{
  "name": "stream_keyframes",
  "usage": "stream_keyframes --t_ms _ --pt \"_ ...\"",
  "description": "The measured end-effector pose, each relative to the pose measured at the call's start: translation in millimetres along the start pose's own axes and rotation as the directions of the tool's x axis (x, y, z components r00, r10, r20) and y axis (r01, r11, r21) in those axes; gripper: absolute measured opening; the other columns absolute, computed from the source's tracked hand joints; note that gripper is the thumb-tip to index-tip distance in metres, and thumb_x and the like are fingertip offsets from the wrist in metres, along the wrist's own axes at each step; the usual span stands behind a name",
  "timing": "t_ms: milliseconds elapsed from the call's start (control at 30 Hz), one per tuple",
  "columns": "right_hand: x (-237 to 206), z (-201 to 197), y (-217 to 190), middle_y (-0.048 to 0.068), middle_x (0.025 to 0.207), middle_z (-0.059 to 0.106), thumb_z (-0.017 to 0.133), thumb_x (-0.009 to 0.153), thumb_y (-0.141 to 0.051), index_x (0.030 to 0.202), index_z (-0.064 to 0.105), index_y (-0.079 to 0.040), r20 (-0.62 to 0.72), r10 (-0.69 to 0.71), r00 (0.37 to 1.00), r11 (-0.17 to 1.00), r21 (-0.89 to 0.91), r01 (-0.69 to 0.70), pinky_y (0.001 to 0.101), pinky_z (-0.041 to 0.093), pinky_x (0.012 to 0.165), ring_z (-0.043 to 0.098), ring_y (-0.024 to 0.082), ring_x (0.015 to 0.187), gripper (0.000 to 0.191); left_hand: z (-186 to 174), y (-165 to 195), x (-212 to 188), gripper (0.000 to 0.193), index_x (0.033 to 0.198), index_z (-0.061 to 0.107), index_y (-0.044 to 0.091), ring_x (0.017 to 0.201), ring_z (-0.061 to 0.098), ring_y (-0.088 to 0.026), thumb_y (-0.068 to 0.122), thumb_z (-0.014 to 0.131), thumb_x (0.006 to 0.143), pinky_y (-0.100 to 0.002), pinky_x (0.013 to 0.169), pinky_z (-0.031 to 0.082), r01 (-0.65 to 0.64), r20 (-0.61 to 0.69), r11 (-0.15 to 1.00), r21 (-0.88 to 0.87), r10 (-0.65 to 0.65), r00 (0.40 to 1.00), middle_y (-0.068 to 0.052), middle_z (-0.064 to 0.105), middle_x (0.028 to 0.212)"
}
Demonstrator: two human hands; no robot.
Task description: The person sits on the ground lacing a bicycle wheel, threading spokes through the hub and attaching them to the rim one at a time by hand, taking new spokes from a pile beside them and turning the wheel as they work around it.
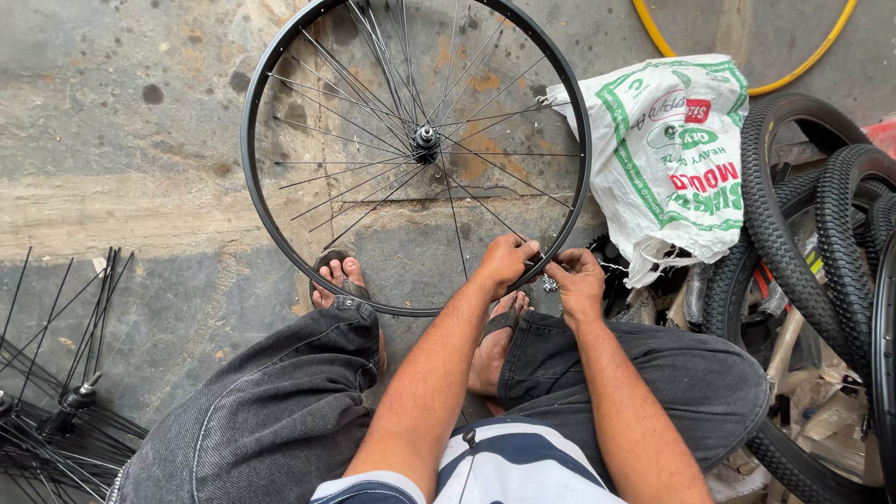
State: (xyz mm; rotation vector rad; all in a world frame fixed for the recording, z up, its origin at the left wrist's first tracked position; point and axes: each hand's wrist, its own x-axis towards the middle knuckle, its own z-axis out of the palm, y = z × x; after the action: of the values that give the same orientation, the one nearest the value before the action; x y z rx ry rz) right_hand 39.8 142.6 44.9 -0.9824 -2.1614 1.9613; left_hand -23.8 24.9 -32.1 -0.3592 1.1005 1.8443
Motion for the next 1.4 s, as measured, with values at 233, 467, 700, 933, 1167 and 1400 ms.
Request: stream_keyframes --t_ms 233,467,700,933,1167,1400 --pt "12 -1 -7 0.009 0.1 0.073 0.069 0.088 0.006 0.107 0.072 0.002 0.031 0.187 0.982 0.979 0.073 -0.189 0.0301 0.057 0.082 0.069 0.017 0.089 0.02 7 12 4 0.019 0.097 0.075 -0.002 0.064 0.068 -0.018 0.014 0.07 0.089 -0.034 0.056 0.056 -0.166 0.086 0.985 0.036 0.162 0.983 -0.011 0.072 0.08" --pt "14 6 -11 0.012 0.101 0.073 0.071 0.09 0.005 0.11 0.067 0.005 0.068 0.103 0.992 0.987 0.119 -0.11 0.0318 0.058 0.081 0.071 0.02 0.088 0.021 14 40 -15 0.036 0.08 0.076 -0.003 0.063 0.072 -0.023 0.03 0.07 0.094 -0.035 0.059 0.054 -0.004 -0.16 0.887 0.461 0.088 0.983 -0.016 0.072 0.07" --pt "12 5 -11 0.011 0.103 0.073 0.071 0.086 0.009 0.114 0.067 0.005 0.057 0.114 0.992 0.986 0.113 -0.12 0.0308 0.057 0.082 0.07 0.017 0.089 0.029 15 29 -8 0.044 0.092 0.077 -0.005 0.075 0.072 -0.027 0.039 0.071 0.094 -0.041 0.071 0.056 -0.038 -0.203 0.819 0.572 0.187 0.961 -0.021 0.075 0.083" --pt "12 4 -12 0.01 0.103 0.074 0.069 0.086 0.01 0.113 0.068 0.004 0.057 0.123 0.991 0.985 0.116 -0.129 0.0296 0.056 0.082 0.07 0.016 0.089 0.027 16 27 -4 0.042 0.096 0.076 -0.005 0.078 0.071 -0.036 0.037 0.072 0.093 -0.048 0.071 0.054 -0.072 -0.186 0.815 0.575 0.216 0.958 -0.025 0.072 0.088" --pt "12 1 -13 0.009 0.101 0.073 0.065 0.089 0.006 0.112 0.07 0.003 0.072 0.15 0.986 0.975 0.153 -0.16 0.0294 0.056 0.081 0.069 0.016 0.087 0.023 17 24 -5 0.036 0.097 0.073 -0.005 0.069 0.074 -0.027 0.03 0.065 0.094 -0.042 0.063 0.057 -0.061 -0.13 0.865 0.498 0.144 0.981 -0.022 0.075 0.084" --pt "8 1 -21 0.008 0.097 0.072 0.062 0.094 -0.006 0.105 0.069 0.001 0.038 0.182 0.983 0.953 0.239 -0.186 0.0374 0.057 0.085 0.07 0.02 0.086 0.015 17 20 -3 0.04 0.094 0.074 -0.002 0.079 0.073 -0.04 0.036 0.063 0.09 -0.052 0.07 0.057 -0.11 -0.058 0.919 0.378 0.142 0.988 -0.025 0.074 0.087"
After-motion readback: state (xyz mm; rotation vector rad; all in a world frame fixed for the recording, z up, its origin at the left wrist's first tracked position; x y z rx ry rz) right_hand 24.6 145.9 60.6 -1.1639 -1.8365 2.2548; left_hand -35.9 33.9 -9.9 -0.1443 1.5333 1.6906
